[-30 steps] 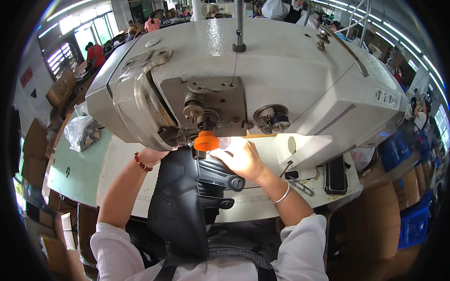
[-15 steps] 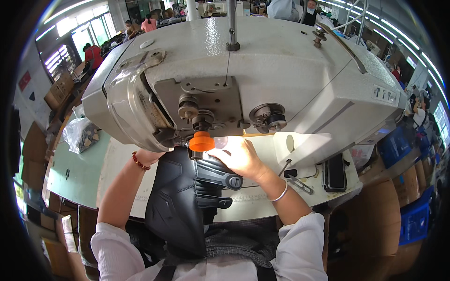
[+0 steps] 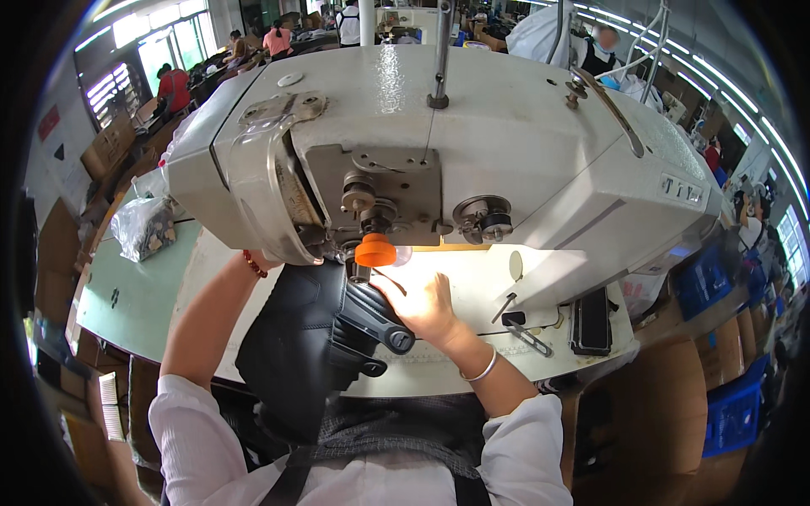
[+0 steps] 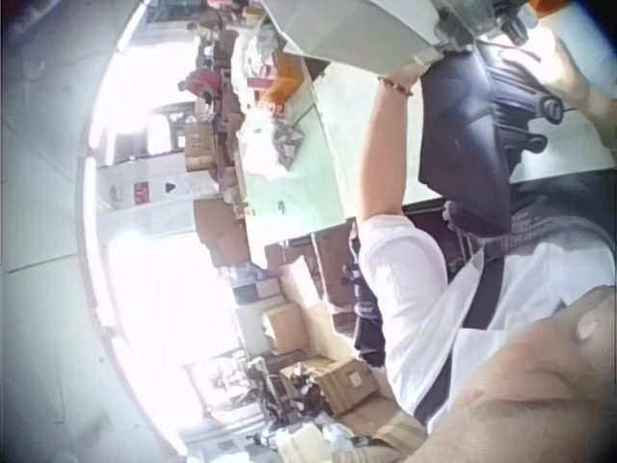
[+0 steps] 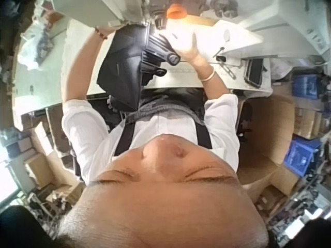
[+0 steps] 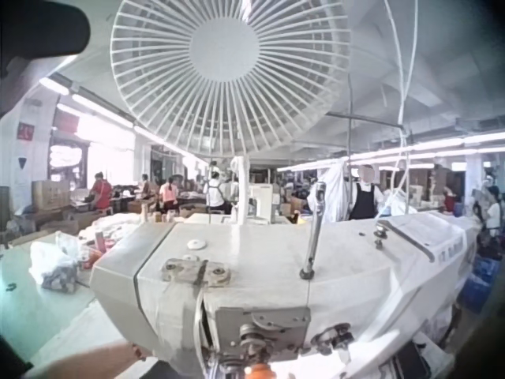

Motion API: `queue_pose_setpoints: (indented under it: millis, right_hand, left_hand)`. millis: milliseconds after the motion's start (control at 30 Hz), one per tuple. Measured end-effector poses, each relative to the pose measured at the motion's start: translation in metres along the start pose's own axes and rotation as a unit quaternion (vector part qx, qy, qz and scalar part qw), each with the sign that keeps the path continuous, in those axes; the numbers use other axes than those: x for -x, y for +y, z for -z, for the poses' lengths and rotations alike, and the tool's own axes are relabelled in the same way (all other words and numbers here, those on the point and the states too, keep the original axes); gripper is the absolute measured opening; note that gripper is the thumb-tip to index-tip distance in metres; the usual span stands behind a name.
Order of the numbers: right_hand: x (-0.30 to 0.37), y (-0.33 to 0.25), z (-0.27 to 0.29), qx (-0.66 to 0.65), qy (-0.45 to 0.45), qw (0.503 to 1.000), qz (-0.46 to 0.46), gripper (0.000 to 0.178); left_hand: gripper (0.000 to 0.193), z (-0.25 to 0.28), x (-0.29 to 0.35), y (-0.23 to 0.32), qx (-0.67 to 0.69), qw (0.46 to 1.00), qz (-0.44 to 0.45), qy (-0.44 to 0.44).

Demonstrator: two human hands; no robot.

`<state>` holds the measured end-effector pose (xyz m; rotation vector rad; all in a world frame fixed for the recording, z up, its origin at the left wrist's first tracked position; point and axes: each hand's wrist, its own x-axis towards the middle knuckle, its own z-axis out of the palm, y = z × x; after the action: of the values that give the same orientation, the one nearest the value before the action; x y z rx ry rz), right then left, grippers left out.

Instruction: The person sews shoe upper components using an industrial sewing machine, places a finished piece into a box, takes out another piece to sew, and trims the thread with snips.

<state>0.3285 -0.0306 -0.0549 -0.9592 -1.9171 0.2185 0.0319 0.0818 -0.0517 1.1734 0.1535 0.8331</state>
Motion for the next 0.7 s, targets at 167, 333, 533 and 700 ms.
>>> queue_pose_setpoints:
  millis: [167,333,533,700]
  right_hand:
    - [0.02,-0.005,-0.009,-0.192,0.026,0.963,-0.187,0.029]
    - [0.052,-0.008,-0.022,-0.515,-0.087,0.779,-0.347,0.037]
    - [0.076,-0.031,-0.057,-0.489,-0.179,0.797,-0.306,0.044]
    - [0.078,-0.051,-0.061,-0.409,-0.15,0.861,-0.264,0.017]
  left_hand:
    - [0.049,-0.015,-0.006,0.023,-0.597,0.799,0.047,-0.053]
    - [0.059,-0.102,0.023,0.065,-0.807,0.526,0.262,-0.064]
    - [0.061,-0.193,0.058,0.024,-0.861,0.504,0.068,0.007]
    - [0.039,-0.175,0.045,-0.023,-0.754,0.629,-0.073,0.175]
